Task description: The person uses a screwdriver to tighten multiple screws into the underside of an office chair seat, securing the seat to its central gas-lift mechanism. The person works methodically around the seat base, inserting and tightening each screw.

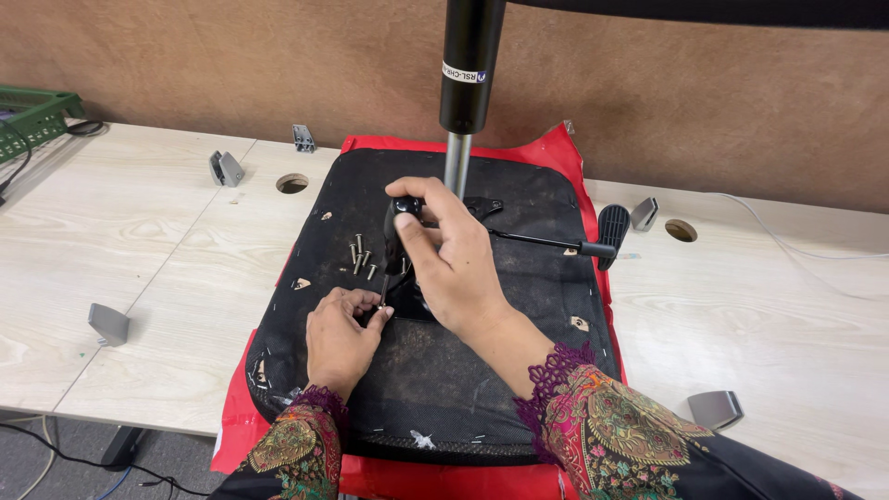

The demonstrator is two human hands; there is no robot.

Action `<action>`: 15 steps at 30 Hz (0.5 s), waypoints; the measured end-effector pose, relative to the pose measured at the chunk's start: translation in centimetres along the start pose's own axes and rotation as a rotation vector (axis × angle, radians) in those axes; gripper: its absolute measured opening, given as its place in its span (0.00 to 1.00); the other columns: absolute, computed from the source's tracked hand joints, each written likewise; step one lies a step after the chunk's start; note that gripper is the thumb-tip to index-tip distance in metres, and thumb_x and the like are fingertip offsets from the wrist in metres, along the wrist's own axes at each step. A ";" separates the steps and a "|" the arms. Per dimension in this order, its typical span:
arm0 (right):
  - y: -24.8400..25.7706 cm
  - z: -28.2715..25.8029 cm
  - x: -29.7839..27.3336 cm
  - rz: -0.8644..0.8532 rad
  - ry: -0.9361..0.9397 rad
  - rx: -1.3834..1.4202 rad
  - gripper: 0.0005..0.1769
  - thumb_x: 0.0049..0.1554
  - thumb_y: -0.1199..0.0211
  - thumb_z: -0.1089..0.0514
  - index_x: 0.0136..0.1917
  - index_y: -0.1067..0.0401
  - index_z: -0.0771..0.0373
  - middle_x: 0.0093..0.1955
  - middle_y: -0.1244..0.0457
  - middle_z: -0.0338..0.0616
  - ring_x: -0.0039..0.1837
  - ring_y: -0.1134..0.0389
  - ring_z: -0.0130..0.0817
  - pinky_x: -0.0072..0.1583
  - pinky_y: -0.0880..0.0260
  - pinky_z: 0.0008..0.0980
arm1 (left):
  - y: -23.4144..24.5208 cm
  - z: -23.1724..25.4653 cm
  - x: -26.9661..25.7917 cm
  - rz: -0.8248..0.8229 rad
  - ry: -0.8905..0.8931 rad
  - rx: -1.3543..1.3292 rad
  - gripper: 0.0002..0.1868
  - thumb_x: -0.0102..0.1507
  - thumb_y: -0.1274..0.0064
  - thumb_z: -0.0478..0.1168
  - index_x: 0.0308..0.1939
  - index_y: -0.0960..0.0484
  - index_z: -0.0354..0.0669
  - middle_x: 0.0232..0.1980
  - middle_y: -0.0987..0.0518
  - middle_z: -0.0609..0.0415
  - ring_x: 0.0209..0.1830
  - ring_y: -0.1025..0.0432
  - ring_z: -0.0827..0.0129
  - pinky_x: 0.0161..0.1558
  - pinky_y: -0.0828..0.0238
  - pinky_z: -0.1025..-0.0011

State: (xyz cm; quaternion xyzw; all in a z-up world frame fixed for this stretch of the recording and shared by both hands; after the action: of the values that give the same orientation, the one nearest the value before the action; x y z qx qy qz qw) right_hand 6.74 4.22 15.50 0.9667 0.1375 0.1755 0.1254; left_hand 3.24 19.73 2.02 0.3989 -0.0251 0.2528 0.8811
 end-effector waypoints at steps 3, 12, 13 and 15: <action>0.1 -1.3 -0.3 0.104 0.412 0.030 0.13 0.59 0.32 0.62 0.58 0.26 0.62 0.58 0.41 0.44 0.56 0.32 0.26 0.54 0.21 0.26 | 0.0 0.0 0.0 -0.006 0.003 0.005 0.12 0.55 0.33 0.47 0.38 0.11 0.46 0.37 0.20 0.54 0.41 0.24 0.63 0.48 0.30 0.63; 0.2 -0.4 0.3 0.041 0.322 0.073 0.18 0.62 0.41 0.65 0.66 0.33 0.61 0.59 0.35 0.39 0.59 0.31 0.23 0.59 0.25 0.25 | -0.1 0.0 0.2 0.002 -0.022 0.027 0.13 0.54 0.33 0.47 0.37 0.11 0.45 0.37 0.20 0.55 0.42 0.24 0.64 0.50 0.32 0.62; 0.1 -0.1 0.4 0.023 0.261 0.104 0.18 0.64 0.41 0.65 0.67 0.33 0.61 0.55 0.36 0.41 0.55 0.33 0.25 0.56 0.27 0.26 | -0.1 0.1 0.2 -0.003 -0.019 0.029 0.12 0.54 0.33 0.47 0.37 0.11 0.45 0.37 0.20 0.55 0.42 0.24 0.64 0.50 0.32 0.62; -0.3 0.4 0.6 -0.014 0.141 0.166 0.16 0.66 0.42 0.64 0.67 0.32 0.62 0.48 0.36 0.44 0.47 0.38 0.28 0.50 0.32 0.29 | 0.0 0.1 0.1 -0.011 -0.003 0.022 0.12 0.54 0.33 0.47 0.37 0.11 0.46 0.37 0.20 0.55 0.42 0.24 0.64 0.50 0.32 0.63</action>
State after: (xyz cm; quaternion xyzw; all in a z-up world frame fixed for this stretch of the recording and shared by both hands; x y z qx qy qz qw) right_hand 7.38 4.58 15.26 0.9580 0.1669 0.2302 0.0363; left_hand 3.38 19.66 2.10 0.4090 -0.0215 0.2476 0.8781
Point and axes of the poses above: each hand's wrist, its own x-axis towards the middle knuckle, its own y-axis out of the back of the hand, z = x × y, the point moved 4 cm from there along x, towards the middle knuckle
